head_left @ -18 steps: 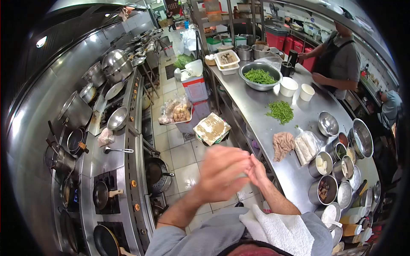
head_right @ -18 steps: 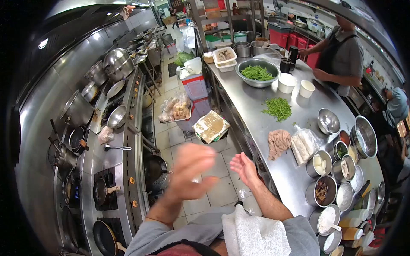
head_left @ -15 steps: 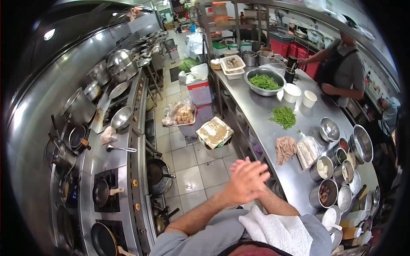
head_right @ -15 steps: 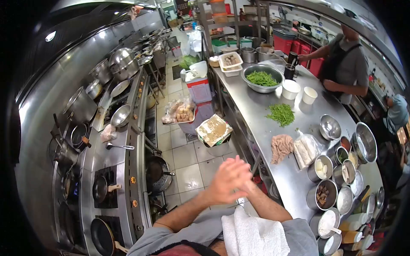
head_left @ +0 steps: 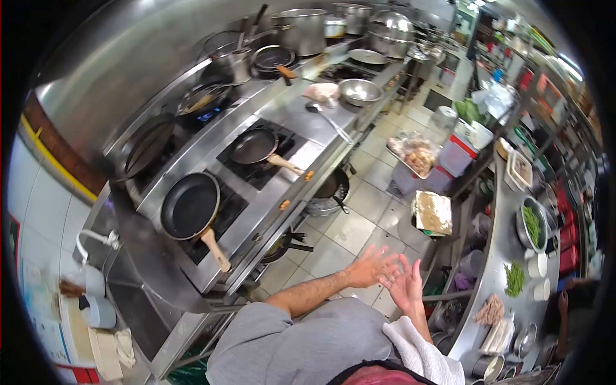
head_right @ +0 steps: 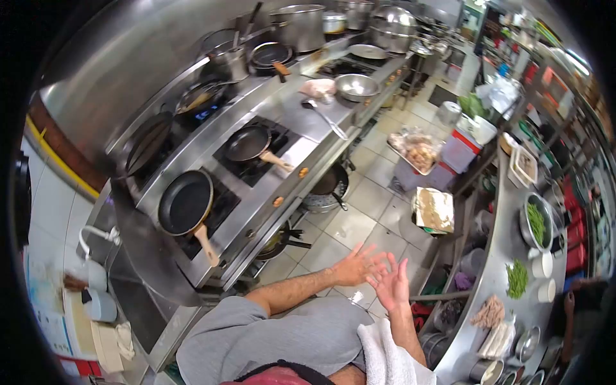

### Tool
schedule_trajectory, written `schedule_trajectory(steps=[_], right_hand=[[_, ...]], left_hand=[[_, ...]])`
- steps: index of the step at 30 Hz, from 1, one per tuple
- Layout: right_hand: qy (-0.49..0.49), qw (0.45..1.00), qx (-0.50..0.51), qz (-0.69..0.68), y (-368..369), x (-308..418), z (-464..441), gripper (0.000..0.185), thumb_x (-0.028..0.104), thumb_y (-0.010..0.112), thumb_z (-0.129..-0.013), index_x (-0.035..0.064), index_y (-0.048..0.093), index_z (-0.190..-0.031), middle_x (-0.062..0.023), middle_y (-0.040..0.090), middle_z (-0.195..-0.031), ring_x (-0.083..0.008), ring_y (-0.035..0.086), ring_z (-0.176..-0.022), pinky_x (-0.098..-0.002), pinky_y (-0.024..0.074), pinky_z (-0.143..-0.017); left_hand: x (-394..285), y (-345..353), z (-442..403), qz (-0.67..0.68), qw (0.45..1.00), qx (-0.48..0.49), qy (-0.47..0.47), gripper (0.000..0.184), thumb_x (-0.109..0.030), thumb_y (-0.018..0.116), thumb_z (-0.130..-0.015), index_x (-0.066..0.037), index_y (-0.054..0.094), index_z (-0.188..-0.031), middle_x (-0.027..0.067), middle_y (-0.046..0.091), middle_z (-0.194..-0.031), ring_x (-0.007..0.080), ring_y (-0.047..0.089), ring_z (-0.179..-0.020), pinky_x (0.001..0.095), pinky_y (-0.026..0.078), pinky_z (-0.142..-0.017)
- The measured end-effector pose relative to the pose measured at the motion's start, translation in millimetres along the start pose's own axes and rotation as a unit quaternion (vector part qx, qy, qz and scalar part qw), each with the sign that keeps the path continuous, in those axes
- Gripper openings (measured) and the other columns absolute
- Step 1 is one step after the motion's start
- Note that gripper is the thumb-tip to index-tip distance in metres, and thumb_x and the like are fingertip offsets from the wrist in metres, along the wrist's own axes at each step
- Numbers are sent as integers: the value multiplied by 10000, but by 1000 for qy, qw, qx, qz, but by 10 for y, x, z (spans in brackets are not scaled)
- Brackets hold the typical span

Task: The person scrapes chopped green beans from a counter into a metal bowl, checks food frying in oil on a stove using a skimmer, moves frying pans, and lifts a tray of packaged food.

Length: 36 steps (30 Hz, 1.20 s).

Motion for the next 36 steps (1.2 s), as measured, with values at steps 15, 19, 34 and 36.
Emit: schedule_trajectory(steps=[15,19,34,36], right_hand=[[20,903,-284,322,-1450,-86,-189,342,273,531,-873,52,475,-1128,-86,543,-993,-182,577,-727,-304,451,-604],[29,873,-283,396,-1616,290,-414,326,263,527,-868,42,495,-1106,-77,553,-954,-183,572,-690,-316,439,-606],[34,772,116,624,481,-382,-2615,345,200,581,-835,22,523,-1125,-71,596,-927,-136,584,-758,-267,454,-632],[17,752,162,639,750,-562,-2879,352,192,590,-830,12,522,-1125,-74,597,-936,-148,586,-773,-274,461,-659]], left_hand=[[1302,1016,5178,131,685,288,-656,461,-448,602,-698,-23,658,-867,182,631,-906,325,606,-851,402,471,-747],[1103,1208,4806,162,679,186,-691,423,-415,606,-705,-41,659,-893,173,630,-935,311,607,-883,388,468,-771],[1300,1268,4315,118,610,3,-784,478,-397,613,-726,-59,603,-1064,161,540,-1161,298,488,-1097,351,373,-954],[1373,1587,4704,101,604,94,-785,488,-413,594,-733,-46,606,-1054,159,534,-1170,286,488,-1101,344,367,-960]])
Point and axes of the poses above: each hand's wrist, its own z-axis away from the middle knuckle, its own y-axis out of the palm, x = y × z, the point moved 7 cm from there along -z, towards the middle knuckle
